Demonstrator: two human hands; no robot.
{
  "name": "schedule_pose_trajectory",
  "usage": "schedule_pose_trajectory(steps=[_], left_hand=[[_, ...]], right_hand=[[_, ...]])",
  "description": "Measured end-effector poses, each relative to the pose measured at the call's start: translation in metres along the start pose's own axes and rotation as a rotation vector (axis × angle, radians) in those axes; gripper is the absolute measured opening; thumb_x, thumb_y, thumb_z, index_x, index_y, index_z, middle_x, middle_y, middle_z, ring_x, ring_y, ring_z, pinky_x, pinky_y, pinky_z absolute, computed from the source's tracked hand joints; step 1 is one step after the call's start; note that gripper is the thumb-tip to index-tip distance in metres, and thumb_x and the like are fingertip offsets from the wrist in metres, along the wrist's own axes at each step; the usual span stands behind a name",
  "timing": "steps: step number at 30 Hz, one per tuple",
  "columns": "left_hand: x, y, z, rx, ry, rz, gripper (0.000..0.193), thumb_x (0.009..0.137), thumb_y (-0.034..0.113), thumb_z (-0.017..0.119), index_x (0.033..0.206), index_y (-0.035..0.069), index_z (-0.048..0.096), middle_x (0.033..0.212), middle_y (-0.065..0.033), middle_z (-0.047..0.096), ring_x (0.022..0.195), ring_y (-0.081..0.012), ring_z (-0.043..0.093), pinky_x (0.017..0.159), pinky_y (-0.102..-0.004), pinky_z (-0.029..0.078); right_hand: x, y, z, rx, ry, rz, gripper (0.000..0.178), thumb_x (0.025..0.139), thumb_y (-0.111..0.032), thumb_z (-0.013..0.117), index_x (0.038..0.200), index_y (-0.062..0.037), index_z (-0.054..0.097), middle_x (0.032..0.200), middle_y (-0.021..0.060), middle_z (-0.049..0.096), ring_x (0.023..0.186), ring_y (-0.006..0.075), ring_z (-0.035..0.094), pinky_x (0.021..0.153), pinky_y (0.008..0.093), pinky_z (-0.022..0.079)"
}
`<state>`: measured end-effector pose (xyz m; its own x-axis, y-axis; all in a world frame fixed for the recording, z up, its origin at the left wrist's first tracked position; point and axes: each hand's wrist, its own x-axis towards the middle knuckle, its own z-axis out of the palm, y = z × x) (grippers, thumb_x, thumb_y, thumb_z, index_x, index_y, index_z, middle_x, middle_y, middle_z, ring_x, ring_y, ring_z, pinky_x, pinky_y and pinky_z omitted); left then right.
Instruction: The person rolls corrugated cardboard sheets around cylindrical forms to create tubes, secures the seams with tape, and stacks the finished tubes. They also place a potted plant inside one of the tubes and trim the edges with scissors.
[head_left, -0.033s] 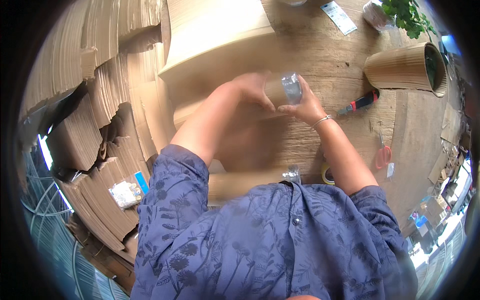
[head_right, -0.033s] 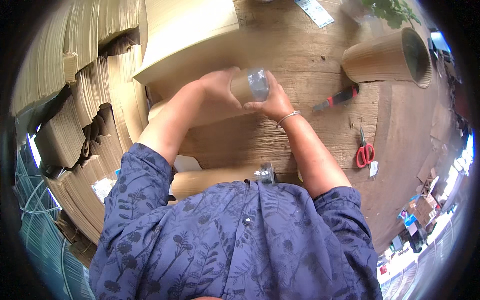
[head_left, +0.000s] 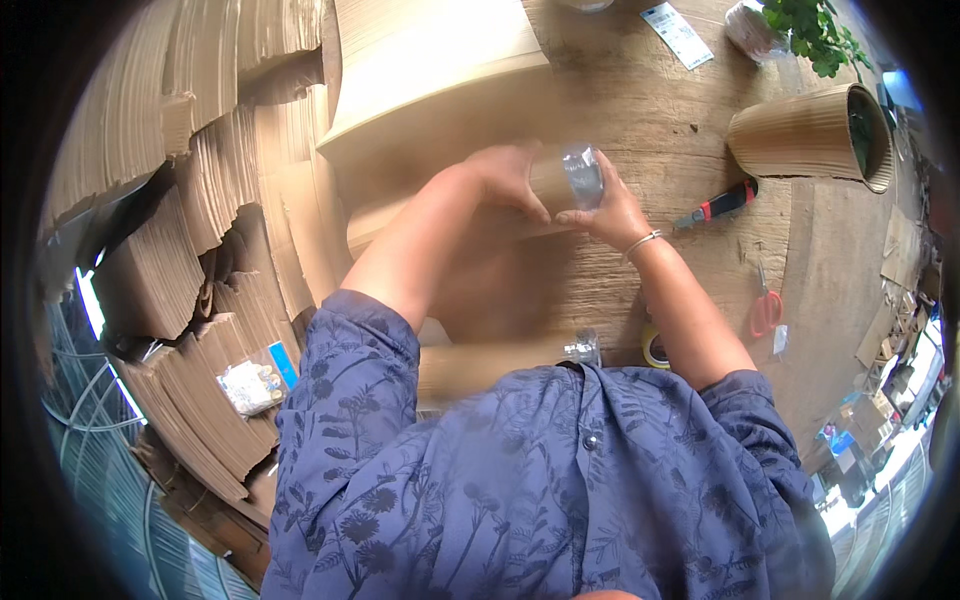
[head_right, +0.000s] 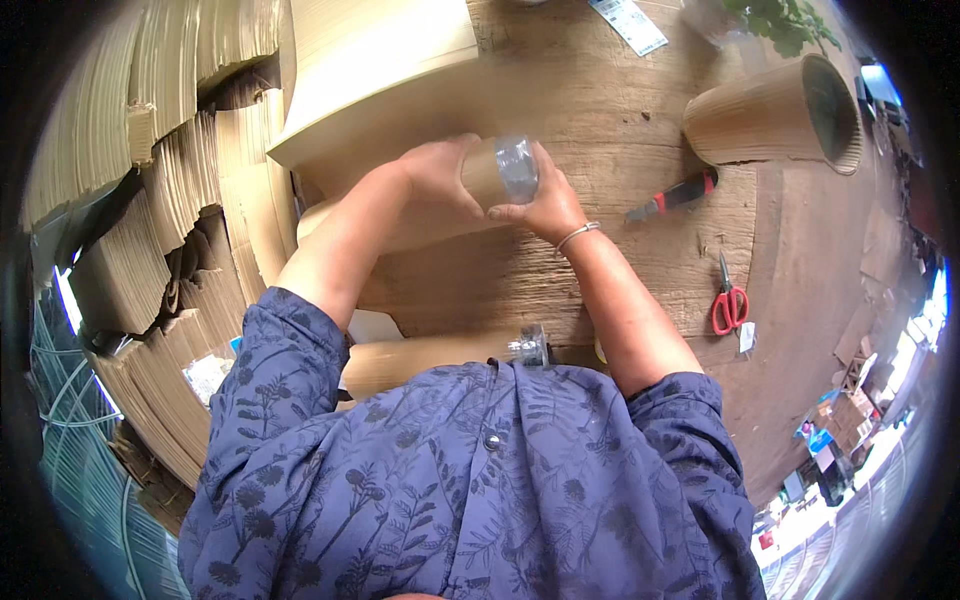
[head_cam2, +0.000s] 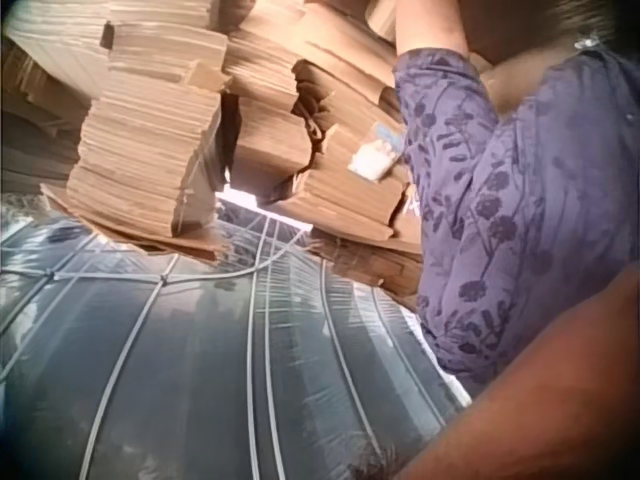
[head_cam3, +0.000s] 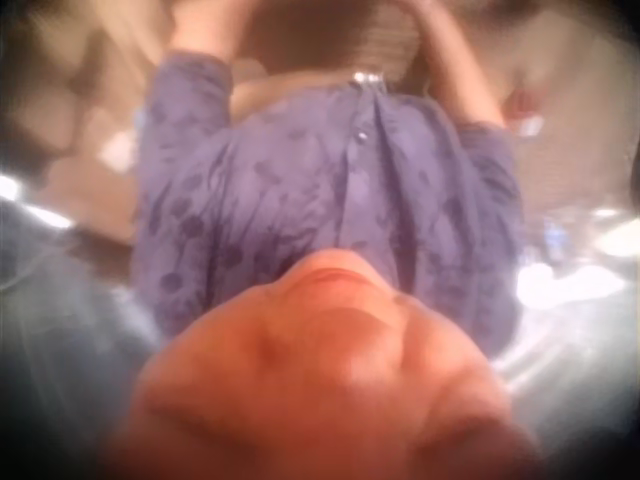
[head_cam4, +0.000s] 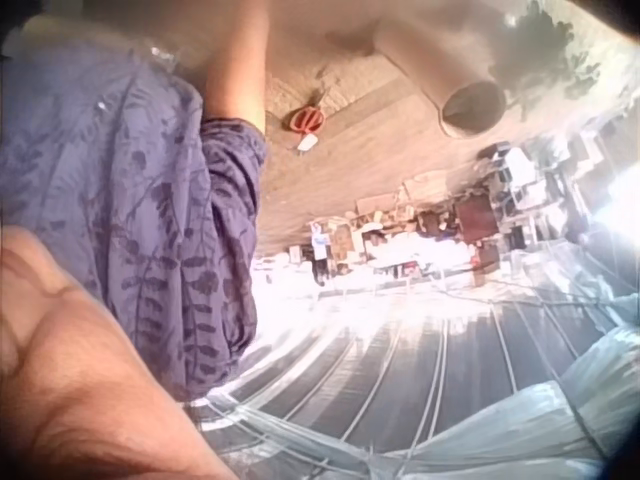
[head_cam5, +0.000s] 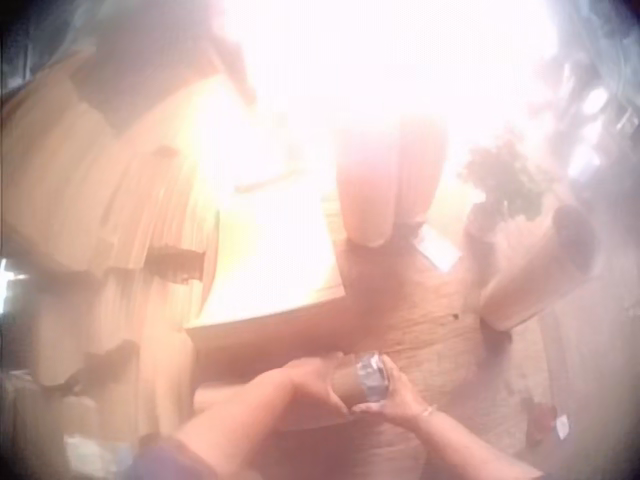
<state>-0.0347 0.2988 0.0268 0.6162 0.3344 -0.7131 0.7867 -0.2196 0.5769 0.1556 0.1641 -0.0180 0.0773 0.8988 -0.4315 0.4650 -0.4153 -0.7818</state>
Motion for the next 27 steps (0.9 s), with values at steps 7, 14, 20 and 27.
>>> schedule_pose_trajectory(steps=[7,14,20,27], left_hand=[[-0.033,0.023,0.093,0.212,0.375,0.207,0.102,0.054,0.043,0.091,0.135,0.000,0.046,0.132,-0.0216,0.055,0.126,-0.0369,0.052,0.108,-0.0437,0.042],[-0.044,0.022,0.147,0.509,0.503,0.231,0.109,0.059,0.041,0.089,0.144,-0.004,0.037,0.144,-0.0212,0.044,0.137,-0.0353,0.041,0.117,-0.0455,0.030],[-0.039,0.019,0.127,0.399,0.462,0.286,0.109,0.059,0.039,0.087,0.144,-0.004,0.036,0.144,-0.0221,0.045,0.137,-0.0353,0.041,0.117,-0.0447,0.031],[-0.024,0.022,0.103,0.336,0.300,0.223,0.099,0.059,0.036,0.086,0.140,-0.004,0.043,0.139,-0.0230,0.050,0.131,-0.0372,0.049,0.111,-0.0440,0.039]], right_hand=[[-0.084,0.030,0.013,-0.028,0.034,0.012,0.127,0.058,-0.033,0.097,0.155,0.0013,0.022,0.151,0.0271,0.039,0.140,0.0409,0.039,0.117,0.0443,0.036],[-0.118,0.029,0.011,-0.181,0.028,-0.098,0.127,0.060,-0.023,0.095,0.154,0.0025,0.013,0.149,0.0309,0.036,0.138,0.0456,0.038,0.115,0.0455,0.037],[-0.122,0.032,0.020,-0.558,0.154,-0.339,0.112,0.064,-0.017,0.086,0.154,-0.0084,0.021,0.147,0.0266,0.037,0.134,0.0462,0.042,0.110,0.0521,0.041],[-0.101,0.034,0.045,-0.699,0.242,-0.403,0.076,0.079,-0.009,0.067,0.147,-0.0265,0.039,0.152,0.0202,0.029,0.127,0.0495,0.041,0.092,0.0512,0.056]])
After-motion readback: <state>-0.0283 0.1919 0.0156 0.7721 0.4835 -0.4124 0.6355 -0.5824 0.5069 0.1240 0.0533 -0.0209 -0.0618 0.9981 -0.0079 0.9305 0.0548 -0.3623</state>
